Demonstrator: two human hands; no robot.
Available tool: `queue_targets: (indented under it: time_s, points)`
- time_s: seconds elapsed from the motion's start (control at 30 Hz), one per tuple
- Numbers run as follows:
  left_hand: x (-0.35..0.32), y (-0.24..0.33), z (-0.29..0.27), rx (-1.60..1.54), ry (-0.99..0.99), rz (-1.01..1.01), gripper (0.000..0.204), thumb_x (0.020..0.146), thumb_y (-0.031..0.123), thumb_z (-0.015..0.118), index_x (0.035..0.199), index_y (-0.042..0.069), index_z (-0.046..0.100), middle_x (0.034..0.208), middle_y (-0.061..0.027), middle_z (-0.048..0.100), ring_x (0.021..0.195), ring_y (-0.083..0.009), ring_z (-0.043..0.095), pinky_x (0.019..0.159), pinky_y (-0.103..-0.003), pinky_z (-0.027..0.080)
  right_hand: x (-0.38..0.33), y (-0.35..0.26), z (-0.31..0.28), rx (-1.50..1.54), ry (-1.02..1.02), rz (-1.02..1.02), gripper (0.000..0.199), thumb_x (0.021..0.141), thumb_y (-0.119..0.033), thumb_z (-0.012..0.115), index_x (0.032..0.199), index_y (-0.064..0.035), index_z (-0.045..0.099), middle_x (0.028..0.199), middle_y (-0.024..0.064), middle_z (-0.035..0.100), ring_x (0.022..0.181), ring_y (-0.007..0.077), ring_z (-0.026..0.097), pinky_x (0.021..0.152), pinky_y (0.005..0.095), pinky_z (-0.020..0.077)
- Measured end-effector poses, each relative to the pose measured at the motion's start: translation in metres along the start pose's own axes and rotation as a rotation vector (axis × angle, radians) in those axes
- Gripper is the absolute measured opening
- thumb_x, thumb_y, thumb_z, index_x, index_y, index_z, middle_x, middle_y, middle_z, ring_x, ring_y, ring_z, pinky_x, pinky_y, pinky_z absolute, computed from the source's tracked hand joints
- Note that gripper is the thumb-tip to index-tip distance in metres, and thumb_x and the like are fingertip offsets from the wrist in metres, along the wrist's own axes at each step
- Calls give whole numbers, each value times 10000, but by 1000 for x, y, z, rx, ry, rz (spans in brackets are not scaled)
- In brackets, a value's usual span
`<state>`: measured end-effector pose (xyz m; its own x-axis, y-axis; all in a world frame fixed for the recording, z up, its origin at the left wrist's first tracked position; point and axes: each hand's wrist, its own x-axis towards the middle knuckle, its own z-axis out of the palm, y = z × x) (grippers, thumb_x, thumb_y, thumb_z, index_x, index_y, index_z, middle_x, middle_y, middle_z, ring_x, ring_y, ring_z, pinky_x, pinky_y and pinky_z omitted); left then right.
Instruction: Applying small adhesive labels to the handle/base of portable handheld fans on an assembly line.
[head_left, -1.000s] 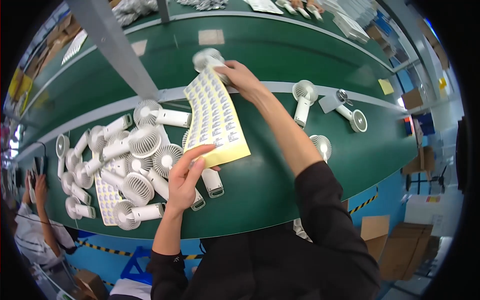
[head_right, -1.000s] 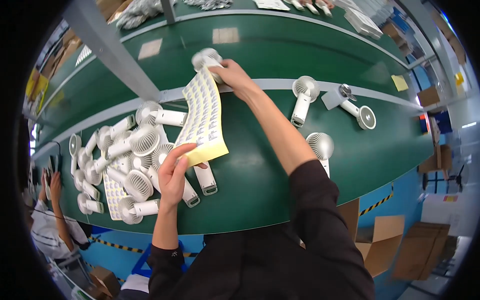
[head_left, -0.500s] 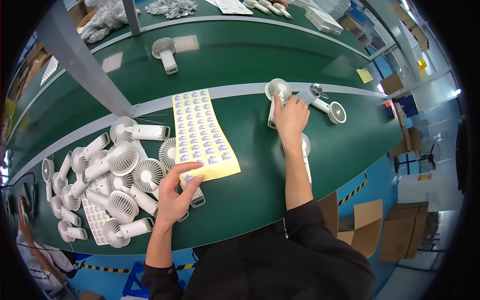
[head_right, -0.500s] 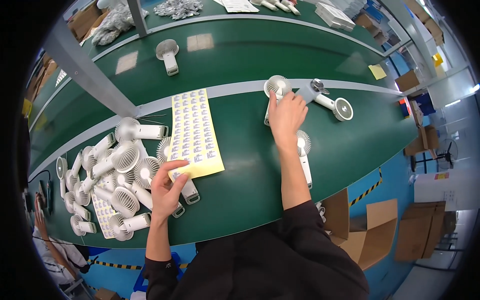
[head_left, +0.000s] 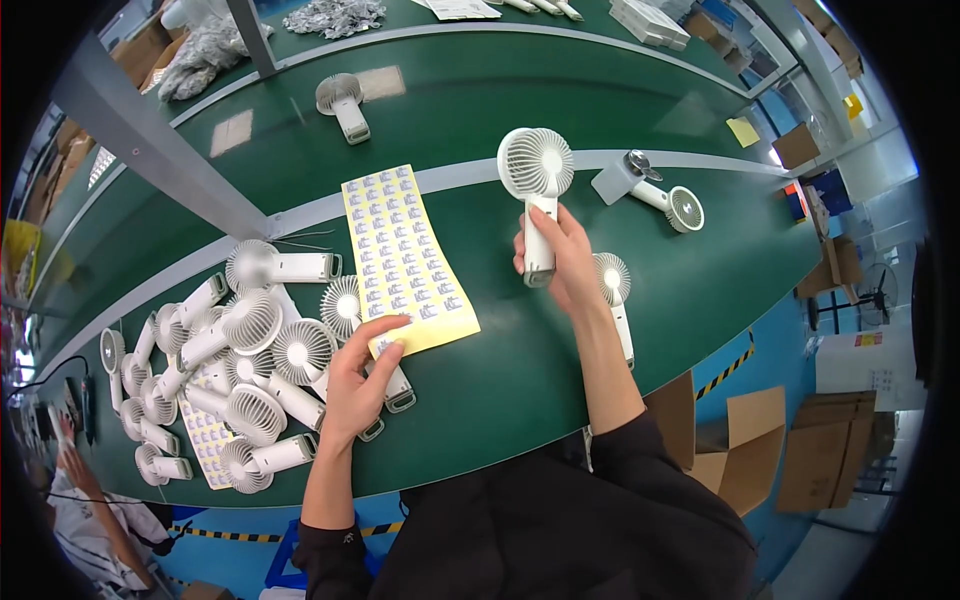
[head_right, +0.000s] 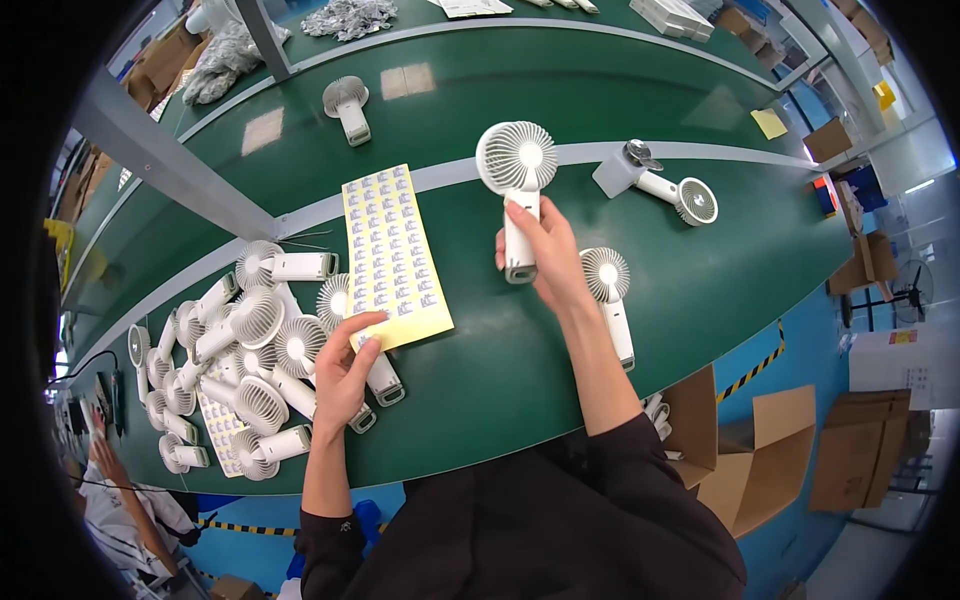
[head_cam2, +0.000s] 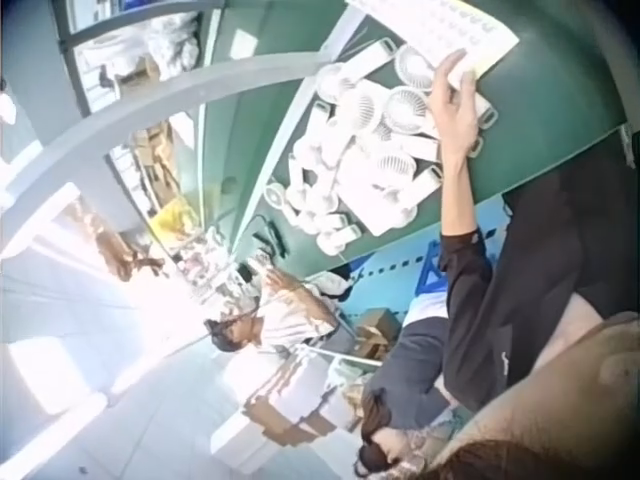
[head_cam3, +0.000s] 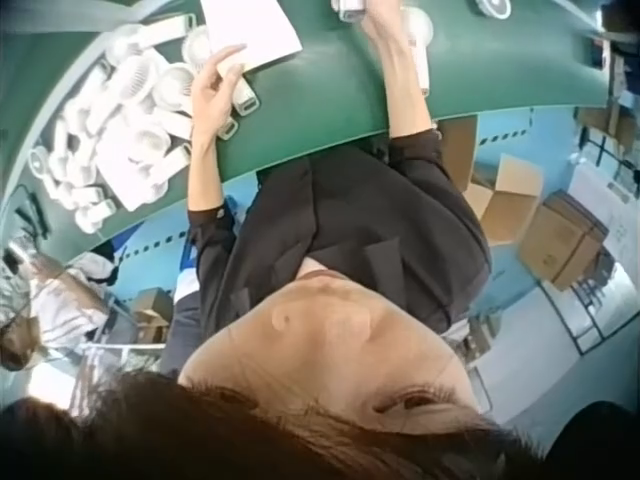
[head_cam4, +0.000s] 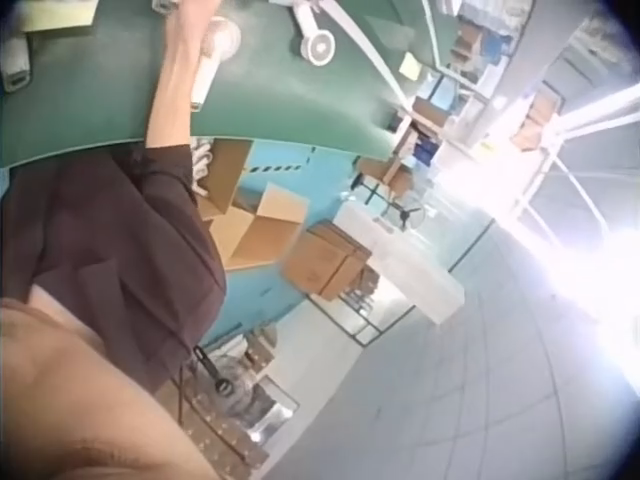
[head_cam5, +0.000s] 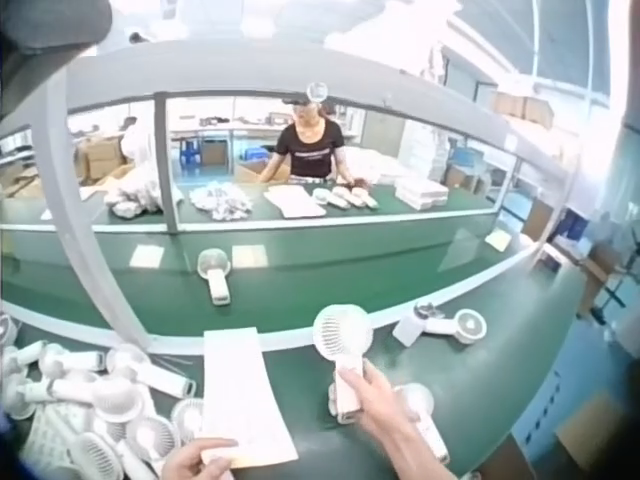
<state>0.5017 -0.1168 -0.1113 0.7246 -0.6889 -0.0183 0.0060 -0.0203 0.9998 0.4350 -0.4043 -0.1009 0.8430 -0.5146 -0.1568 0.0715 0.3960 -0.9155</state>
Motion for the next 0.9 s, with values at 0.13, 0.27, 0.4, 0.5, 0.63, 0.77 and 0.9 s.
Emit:
queue_targets:
  time_s: [0.13,0.27,0.4,0.5,0.63,0.77,0.9]
  points:
    - [1,-2,2,3,31,30,277,951,99,589,1219,33,621,972,-10,652,685,-15,481,591,-174,370,-30,1,18,157,-185,26,241,987,-214,531,1092,-2,485,915,80,534,665,140,567,469,287,485]
    - [3,-7,-1,60,-1,12,278,953,117,587,1219,44,625,826,23,626,589,-8,398,532,-190,307,-48,1,32,221,-280,68,251,991,-232,511,1062,5,464,903,86,518,650,142,562,451,275,487]
    - [3,-6,1,42,16,15,278,957,127,578,1218,49,627,796,30,615,569,-6,372,515,-197,280,-59,1,45,210,-299,54,279,988,-237,511,1087,16,445,907,97,512,621,149,565,443,282,503]
    - [3,-5,2,32,43,34,279,959,125,573,1222,47,623,821,25,628,571,-3,371,516,-195,284,-64,-1,48,195,-334,69,319,981,-243,524,1135,22,433,902,106,512,628,159,573,441,294,517]
    - [2,-1,-1,59,7,0,288,962,115,570,1237,37,605,895,5,647,620,-7,436,544,-182,325,-72,-3,51,234,-387,66,356,966,-232,544,1178,27,423,897,114,516,630,169,575,443,300,527]
    - [3,4,2,35,29,8,304,961,97,573,1256,22,580,1046,-42,644,768,-38,541,635,-180,410,-76,-4,51,139,-361,58,366,945,-199,557,1200,27,423,908,125,536,644,176,586,448,304,527]
    - [1,1,0,-74,30,-15,318,965,89,570,1274,11,561,1144,-76,623,905,-85,597,778,-213,470,-79,-4,52,96,-351,70,370,930,-171,580,1208,25,436,933,135,558,662,178,600,475,311,525]
